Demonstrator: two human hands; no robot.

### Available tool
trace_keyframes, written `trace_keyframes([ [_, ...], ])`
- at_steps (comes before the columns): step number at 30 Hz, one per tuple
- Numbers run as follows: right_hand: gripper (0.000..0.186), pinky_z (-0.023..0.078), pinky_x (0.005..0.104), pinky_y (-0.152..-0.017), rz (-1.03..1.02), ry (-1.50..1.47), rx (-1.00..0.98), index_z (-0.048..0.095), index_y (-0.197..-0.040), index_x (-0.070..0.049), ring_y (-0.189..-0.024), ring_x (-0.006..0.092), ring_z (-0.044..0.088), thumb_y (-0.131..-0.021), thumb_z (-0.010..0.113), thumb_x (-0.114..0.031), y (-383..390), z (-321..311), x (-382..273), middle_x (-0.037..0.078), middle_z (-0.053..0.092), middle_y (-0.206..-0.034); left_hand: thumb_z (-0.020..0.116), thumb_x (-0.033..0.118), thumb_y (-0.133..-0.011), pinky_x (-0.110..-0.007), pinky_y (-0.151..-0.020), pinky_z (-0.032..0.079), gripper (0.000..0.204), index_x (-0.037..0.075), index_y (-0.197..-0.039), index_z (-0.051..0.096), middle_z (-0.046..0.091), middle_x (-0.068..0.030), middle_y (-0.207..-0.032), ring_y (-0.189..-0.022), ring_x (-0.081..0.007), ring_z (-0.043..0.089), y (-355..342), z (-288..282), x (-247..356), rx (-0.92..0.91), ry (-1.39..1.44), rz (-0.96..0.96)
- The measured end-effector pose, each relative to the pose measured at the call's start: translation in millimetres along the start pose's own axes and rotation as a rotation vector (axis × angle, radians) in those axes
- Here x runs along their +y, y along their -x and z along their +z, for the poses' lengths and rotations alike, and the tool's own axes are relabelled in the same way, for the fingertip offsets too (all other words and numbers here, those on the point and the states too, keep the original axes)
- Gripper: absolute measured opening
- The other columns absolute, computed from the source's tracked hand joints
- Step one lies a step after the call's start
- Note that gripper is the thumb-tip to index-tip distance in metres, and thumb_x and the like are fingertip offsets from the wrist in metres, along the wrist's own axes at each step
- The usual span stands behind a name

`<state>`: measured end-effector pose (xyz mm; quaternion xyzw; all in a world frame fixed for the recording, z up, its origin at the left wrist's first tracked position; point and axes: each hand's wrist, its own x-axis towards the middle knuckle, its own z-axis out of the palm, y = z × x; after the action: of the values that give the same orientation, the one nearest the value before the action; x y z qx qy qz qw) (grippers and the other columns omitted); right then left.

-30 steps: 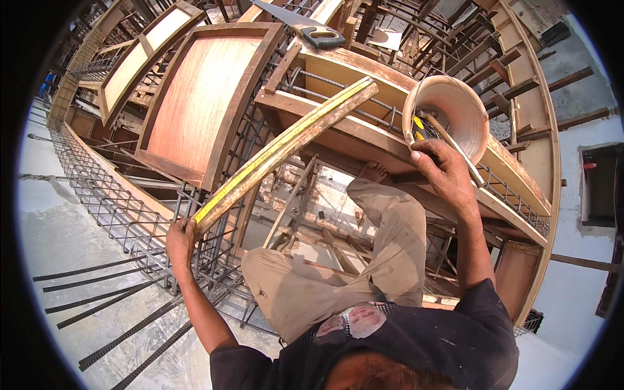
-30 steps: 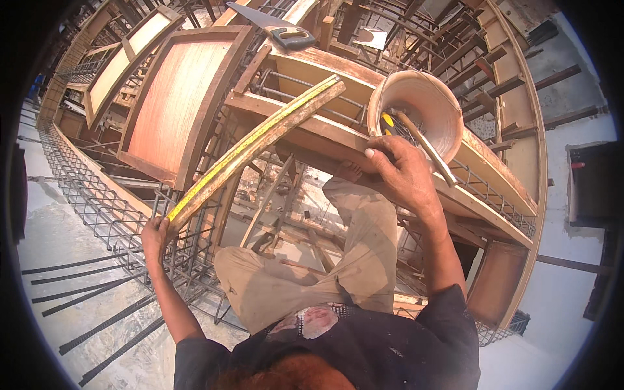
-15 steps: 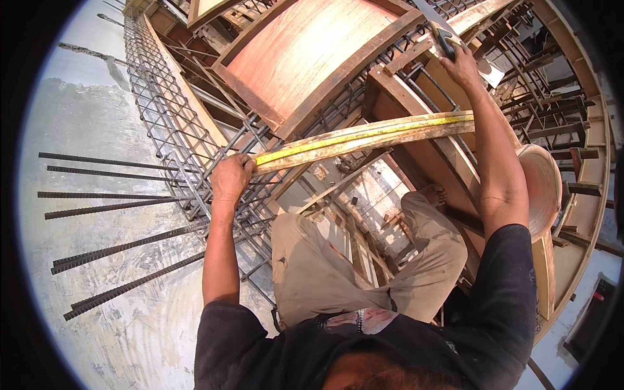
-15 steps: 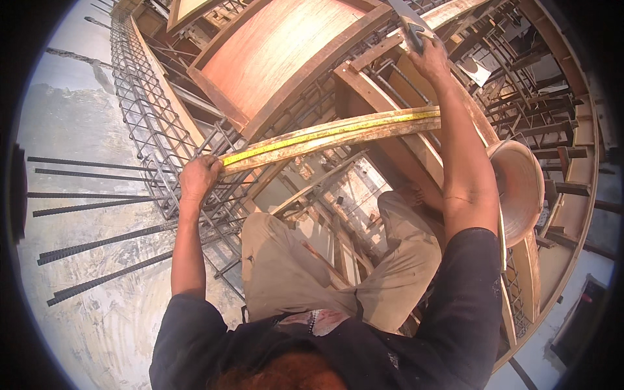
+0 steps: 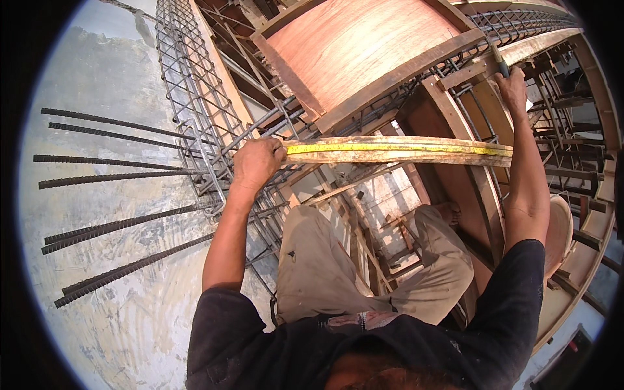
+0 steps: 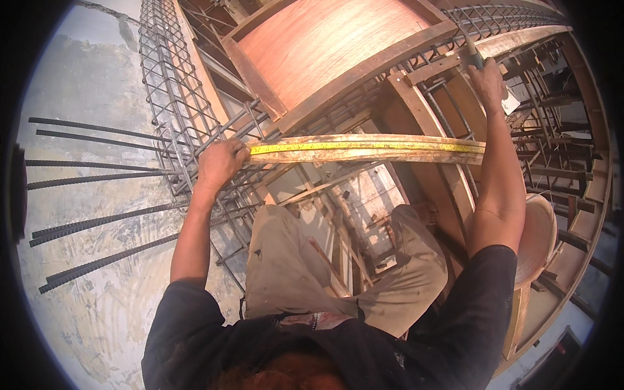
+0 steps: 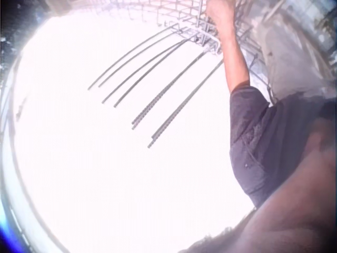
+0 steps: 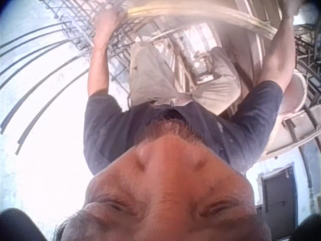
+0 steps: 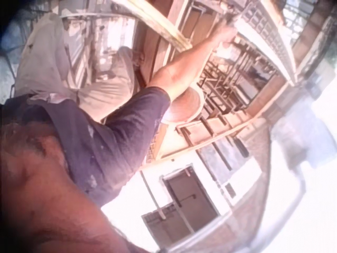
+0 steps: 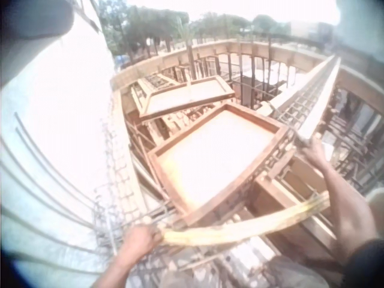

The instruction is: The person assembles a wooden formwork structure by hammering nails into boards and measuring a curved wooden piece with a tape measure before sawing it.

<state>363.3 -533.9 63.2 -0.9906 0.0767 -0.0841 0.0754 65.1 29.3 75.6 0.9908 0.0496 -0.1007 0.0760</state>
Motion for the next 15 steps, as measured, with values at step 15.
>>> trace_keyframes([
  [15,0.033,0.049,0.0466,-0.084,-0.807,-0.039,0.334,0.057,-0.104,-0.004,-0.096,0.0348,0.06,-0.084,0.072,-0.026,111,-18,-199,0.016,0.059,-0.097,0.058,0.034,-0.09,-0.049,-0.073,0.057,0.027,0.013,-0.093,0.074,0.073,-0.0115,-0.092,-0.084,-0.0346,0.071,6,4,-10,0.049,0.042,-0.027],
])
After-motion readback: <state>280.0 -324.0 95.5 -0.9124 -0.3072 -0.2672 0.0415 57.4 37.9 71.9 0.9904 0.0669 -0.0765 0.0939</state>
